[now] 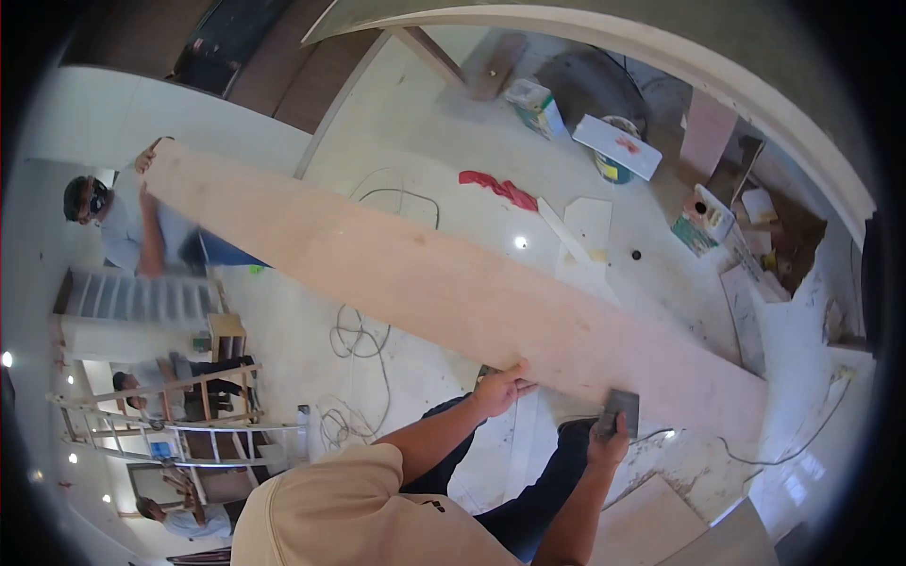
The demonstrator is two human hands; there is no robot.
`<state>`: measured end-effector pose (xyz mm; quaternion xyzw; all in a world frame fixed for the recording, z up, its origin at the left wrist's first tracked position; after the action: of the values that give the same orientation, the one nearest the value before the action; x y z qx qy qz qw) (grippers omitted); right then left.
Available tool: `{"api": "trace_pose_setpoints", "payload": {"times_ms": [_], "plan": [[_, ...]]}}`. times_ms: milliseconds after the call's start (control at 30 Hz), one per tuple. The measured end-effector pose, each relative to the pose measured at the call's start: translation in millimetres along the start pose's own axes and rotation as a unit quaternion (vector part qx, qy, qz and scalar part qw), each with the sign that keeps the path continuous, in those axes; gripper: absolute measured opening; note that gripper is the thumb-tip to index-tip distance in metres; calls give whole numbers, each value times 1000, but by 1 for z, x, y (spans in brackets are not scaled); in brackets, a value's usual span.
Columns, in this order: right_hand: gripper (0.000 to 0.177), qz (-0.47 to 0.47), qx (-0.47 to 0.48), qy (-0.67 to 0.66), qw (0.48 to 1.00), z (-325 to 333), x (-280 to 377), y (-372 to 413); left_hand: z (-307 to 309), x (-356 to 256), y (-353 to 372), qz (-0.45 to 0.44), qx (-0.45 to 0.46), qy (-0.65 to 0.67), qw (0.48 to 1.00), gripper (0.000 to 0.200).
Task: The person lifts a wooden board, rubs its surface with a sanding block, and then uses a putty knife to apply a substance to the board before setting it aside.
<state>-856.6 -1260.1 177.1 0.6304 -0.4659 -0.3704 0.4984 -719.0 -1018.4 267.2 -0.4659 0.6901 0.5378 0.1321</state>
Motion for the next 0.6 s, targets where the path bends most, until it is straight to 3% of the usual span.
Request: {"api": "trace_pose_setpoints", "payload": {"times_ms": [33, 67, 133, 167, 200, 267, 333, 400, 533, 600], "plan": [[31, -47, 20, -140, 989, 14, -17, -16, -1, -6, 4, -20, -19, -29, 999, 30], [31, 11, 38, -83, 996, 11, -23, -20, -2, -4, 11, -26, -32, -58, 997, 27], [25, -45, 122, -247, 960, -2, -40, -4, 23, 4, 4, -49, -2, -167, 985, 21], [23, -58, 262, -310, 912, -9, -39, -4, 38, 12, -2, -27, -1, -188, 982, 23], [23, -26, 243, -353, 903, -3, -37, -3, 51, 22, -8, -5, 2, -209, 978, 27], [23, 87, 191, -329, 921, -12, -14, 29, 15, 3, -8, -71, -72, -176, 979, 21], [24, 164, 127, -300, 931, -9, 9, 65, -35, -16, -9, -78, -45, -172, 981, 35], [21, 179, 77, -291, 937, 0, 24, 81, -83, -37, -15, -77, -42, -186, 979, 48], [24, 229, 74, -249, 938, 26, 23, 110, -141, -70, -27, -39, -27, -190, 981, 66], [20, 234, 46, -220, 946, 37, 25, 121, -162, -84, -36, -17, -62, -223, 973, 63]]}}
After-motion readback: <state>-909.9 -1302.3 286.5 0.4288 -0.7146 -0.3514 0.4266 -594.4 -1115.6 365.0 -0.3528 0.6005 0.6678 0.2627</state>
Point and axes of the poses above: each hand's wrist, its own y-axis away from the middle knuckle, its own z-axis out of the back of the hand, x = y × z, the point moved 7 cm from there along -y, towards the middle knuckle, and after that the axes turned 15 degrees about -z, right-handed, at the moved point
